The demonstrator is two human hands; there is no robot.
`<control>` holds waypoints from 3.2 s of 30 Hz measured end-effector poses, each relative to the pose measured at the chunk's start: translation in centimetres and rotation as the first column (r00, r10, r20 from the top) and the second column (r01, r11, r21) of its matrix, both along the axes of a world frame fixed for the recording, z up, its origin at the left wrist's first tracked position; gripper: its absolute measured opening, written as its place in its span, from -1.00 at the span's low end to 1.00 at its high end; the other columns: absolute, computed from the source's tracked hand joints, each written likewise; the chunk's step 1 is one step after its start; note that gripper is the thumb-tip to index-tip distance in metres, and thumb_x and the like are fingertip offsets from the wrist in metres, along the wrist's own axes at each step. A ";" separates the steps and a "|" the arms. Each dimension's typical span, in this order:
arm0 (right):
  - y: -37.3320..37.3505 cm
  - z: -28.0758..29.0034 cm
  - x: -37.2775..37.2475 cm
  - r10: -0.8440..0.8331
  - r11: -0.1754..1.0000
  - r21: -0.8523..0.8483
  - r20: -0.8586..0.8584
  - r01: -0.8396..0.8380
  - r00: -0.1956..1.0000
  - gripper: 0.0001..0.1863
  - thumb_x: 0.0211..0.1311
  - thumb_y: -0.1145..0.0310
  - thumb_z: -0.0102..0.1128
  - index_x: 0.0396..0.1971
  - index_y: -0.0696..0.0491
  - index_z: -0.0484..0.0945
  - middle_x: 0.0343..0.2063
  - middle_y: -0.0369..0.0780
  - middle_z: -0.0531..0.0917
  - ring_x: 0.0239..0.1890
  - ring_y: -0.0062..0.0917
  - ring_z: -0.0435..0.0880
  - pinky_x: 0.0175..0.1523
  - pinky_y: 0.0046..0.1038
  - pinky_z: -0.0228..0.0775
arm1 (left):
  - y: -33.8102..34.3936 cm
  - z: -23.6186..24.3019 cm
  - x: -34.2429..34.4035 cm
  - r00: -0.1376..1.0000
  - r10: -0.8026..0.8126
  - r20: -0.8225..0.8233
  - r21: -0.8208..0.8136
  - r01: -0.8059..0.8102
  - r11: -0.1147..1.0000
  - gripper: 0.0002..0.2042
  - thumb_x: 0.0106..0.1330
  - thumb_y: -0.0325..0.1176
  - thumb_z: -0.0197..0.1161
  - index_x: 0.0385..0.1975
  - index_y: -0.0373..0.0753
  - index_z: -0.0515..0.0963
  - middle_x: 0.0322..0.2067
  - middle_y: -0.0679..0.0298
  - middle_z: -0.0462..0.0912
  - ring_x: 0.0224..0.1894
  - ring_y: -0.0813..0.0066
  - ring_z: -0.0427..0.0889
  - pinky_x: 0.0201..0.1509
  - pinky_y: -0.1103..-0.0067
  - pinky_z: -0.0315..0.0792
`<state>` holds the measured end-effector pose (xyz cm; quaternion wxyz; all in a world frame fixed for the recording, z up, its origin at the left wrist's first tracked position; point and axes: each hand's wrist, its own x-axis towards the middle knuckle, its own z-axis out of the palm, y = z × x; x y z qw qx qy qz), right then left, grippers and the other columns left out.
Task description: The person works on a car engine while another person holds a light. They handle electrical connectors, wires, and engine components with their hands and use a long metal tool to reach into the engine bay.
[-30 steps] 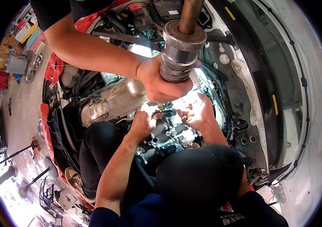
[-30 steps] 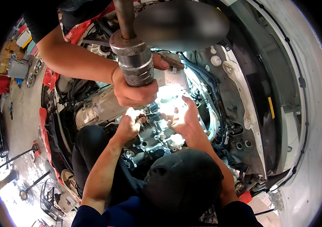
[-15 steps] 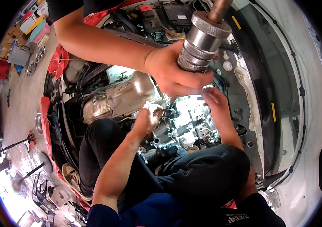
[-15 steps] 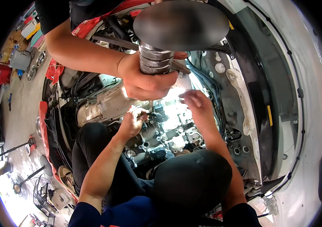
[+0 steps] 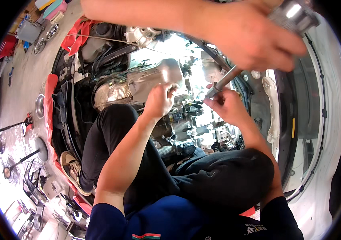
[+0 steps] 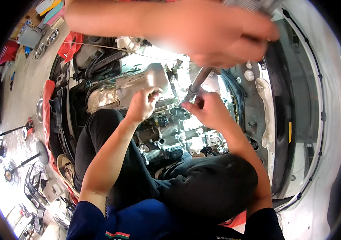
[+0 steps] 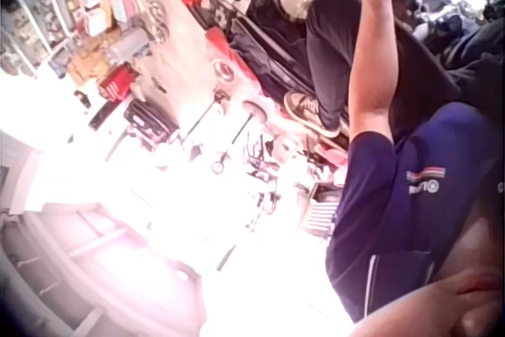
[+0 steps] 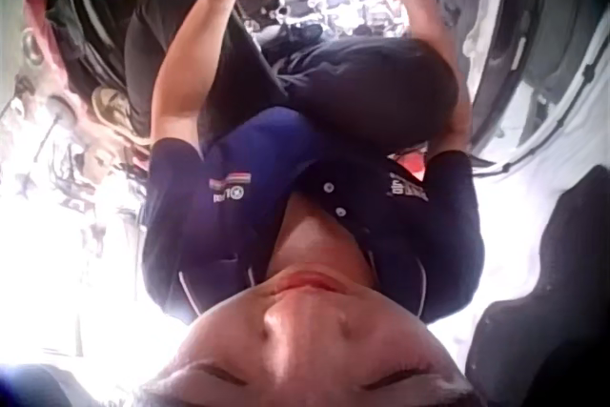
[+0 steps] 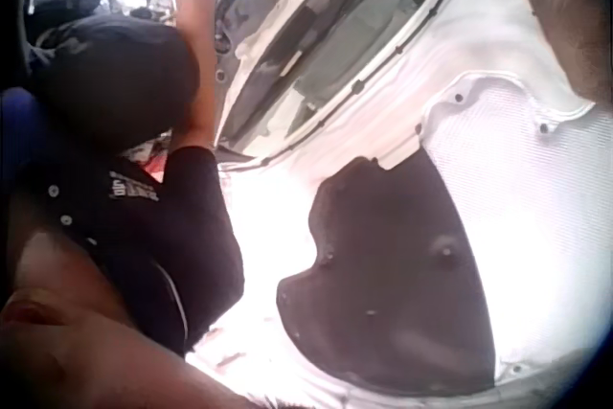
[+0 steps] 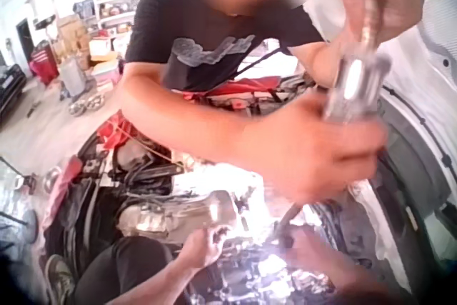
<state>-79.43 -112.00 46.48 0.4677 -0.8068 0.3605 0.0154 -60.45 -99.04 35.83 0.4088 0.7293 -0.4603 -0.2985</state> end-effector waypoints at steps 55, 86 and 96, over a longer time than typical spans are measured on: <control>-0.8 6.5 3.0 -0.009 0.951 -0.259 0.517 0.167 0.856 -0.61 0.20 0.34 0.30 -0.02 0.19 0.51 -0.58 -0.39 0.53 -0.55 -0.82 0.39 -0.45 -0.72 0.15 | 0.6 -1.4 2.5 0.841 0.418 0.343 0.104 -0.477 0.873 -0.77 0.30 -0.29 0.11 -0.12 -0.19 0.57 -0.12 0.09 0.62 0.00 0.13 0.52 0.16 0.34 0.31; -2.0 5.4 2.7 0.074 0.938 -0.333 0.455 0.093 0.888 -0.67 0.24 0.37 0.25 -0.04 0.20 0.53 -0.43 -0.43 0.56 -0.47 -0.86 0.33 -0.35 -0.80 0.10 | 0.5 -1.6 2.2 0.885 0.381 0.267 0.124 -0.424 0.897 -0.78 0.28 -0.29 0.14 -0.14 -0.16 0.60 -0.10 0.15 0.63 0.05 0.21 0.49 0.23 0.38 0.23; -2.2 5.7 3.1 0.086 0.920 -0.379 0.443 0.100 0.892 -0.70 0.25 0.34 0.24 -0.08 0.19 0.55 -0.46 -0.43 0.55 -0.54 -0.86 0.28 -0.43 -0.79 0.04 | -0.1 -0.9 1.9 0.959 0.280 0.034 -0.055 -0.278 0.959 -0.79 0.33 -0.30 0.13 -0.14 -0.21 0.60 -0.10 0.17 0.63 0.06 0.24 0.51 0.21 0.38 0.29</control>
